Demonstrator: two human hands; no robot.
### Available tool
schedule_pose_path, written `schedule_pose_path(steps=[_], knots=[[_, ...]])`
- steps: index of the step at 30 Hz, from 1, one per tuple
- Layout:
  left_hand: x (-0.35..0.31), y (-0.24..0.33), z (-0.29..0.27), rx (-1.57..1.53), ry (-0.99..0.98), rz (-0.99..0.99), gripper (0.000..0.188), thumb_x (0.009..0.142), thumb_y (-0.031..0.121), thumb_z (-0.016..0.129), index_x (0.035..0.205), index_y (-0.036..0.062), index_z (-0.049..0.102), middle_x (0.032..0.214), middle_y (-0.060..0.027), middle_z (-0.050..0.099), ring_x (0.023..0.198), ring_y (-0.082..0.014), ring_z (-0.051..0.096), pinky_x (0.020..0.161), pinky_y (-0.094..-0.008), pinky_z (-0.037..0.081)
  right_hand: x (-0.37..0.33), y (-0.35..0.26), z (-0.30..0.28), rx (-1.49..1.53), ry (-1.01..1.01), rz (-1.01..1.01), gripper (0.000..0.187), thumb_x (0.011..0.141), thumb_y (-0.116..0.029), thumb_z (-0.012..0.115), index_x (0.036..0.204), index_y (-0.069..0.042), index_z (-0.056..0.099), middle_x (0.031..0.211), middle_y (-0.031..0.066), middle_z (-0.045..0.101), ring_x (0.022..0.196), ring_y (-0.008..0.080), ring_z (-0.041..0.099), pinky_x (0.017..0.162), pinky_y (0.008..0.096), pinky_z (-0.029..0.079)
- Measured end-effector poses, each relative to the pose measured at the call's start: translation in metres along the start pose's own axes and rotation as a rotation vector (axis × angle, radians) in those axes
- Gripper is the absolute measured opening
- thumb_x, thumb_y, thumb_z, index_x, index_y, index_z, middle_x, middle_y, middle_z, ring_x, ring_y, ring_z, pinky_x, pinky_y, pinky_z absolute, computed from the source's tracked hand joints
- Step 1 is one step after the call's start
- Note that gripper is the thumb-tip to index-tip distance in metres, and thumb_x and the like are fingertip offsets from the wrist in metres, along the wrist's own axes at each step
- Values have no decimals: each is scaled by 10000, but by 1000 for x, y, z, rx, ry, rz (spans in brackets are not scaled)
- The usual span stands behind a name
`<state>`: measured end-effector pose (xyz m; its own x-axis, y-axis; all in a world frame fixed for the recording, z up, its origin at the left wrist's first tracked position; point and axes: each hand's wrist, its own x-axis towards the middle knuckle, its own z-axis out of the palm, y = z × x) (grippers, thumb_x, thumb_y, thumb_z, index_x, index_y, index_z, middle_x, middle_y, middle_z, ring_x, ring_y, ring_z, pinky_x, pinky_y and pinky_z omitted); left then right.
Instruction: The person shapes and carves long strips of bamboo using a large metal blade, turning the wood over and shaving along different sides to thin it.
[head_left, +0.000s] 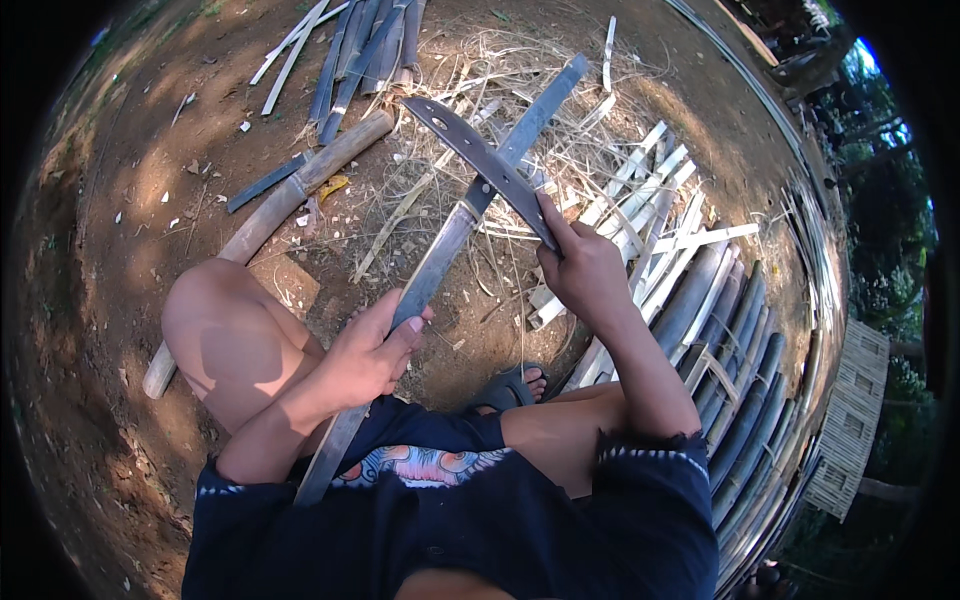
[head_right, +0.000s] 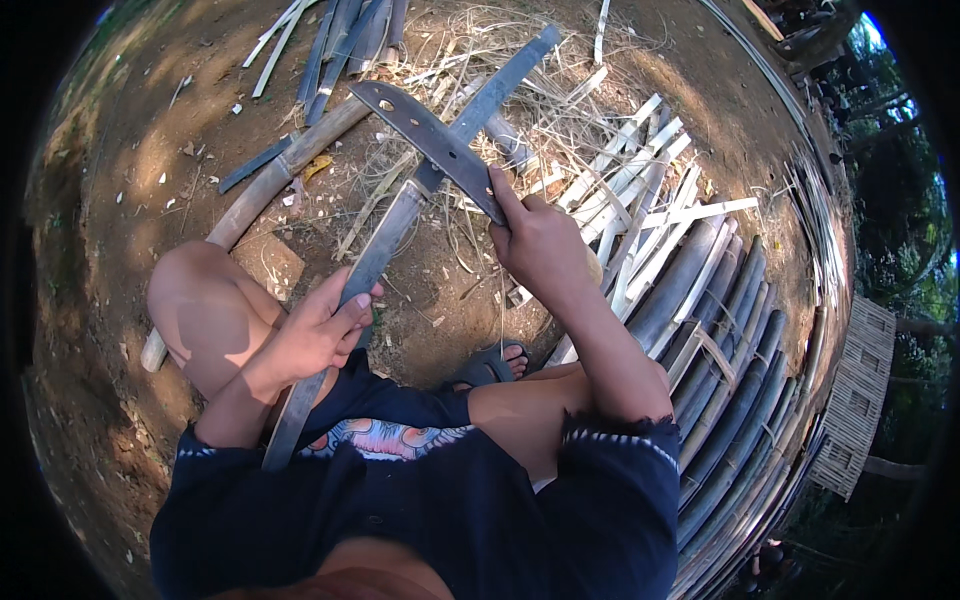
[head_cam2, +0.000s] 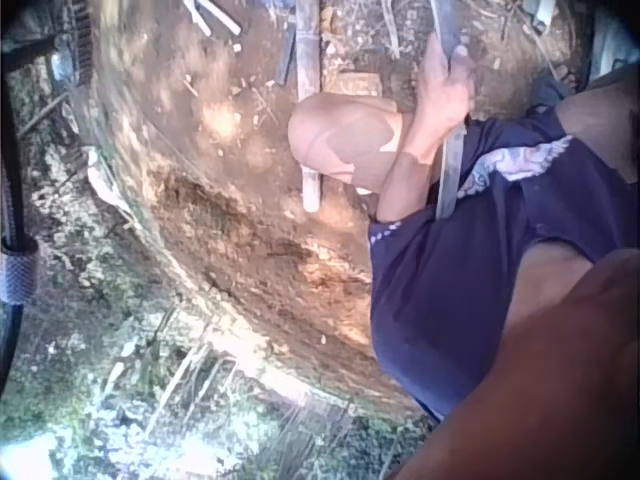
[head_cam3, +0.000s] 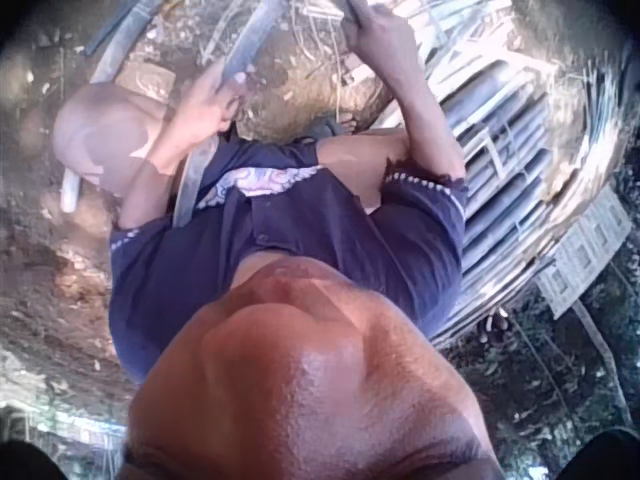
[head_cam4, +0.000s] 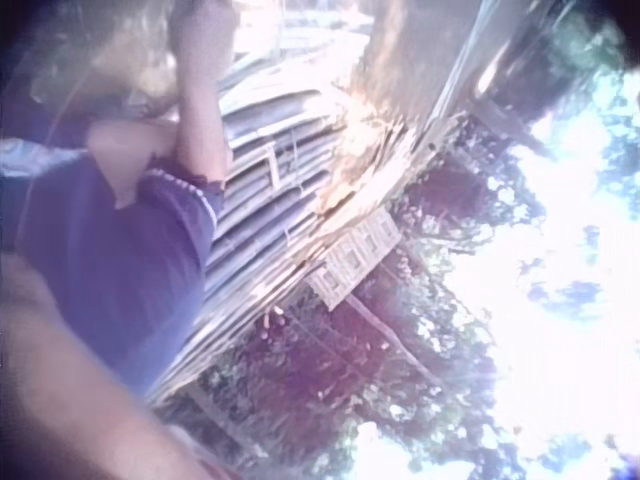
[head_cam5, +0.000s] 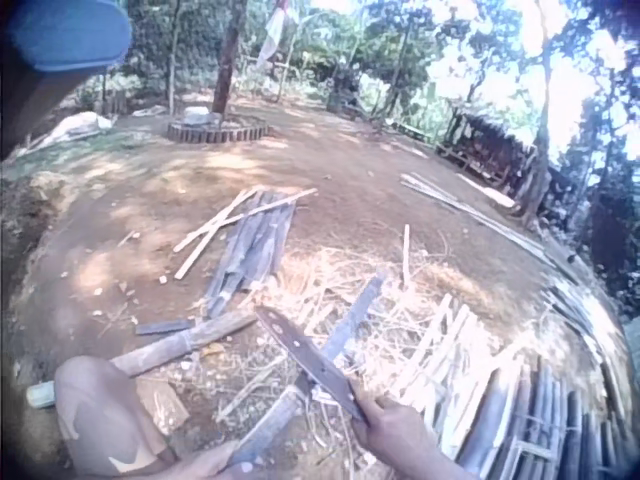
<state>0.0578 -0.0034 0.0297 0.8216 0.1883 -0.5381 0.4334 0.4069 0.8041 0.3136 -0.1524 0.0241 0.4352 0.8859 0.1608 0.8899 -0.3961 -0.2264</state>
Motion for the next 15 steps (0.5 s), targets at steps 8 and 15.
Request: schedule_pose_path(steps=[8,15], knots=[[11,-31,-10,420,99,174,283,1087,255,443,1293,67,494,824,31,492,549,-20,376,533,-192,394,-33,-30,9,-52,-81,-208,676,835,-226,712,1475,-245,493,758,85,596,619,278,657,531,423,534],[1,-17,7,58,-15,-195,262,1079,218,475,1321,122,506,833,29,446,529,-4,336,428,-166,304,7,68,28,-34,-236,328,453,905,-226,576,1353,-160,552,809,156,680,747,354,694,684,495,562]])
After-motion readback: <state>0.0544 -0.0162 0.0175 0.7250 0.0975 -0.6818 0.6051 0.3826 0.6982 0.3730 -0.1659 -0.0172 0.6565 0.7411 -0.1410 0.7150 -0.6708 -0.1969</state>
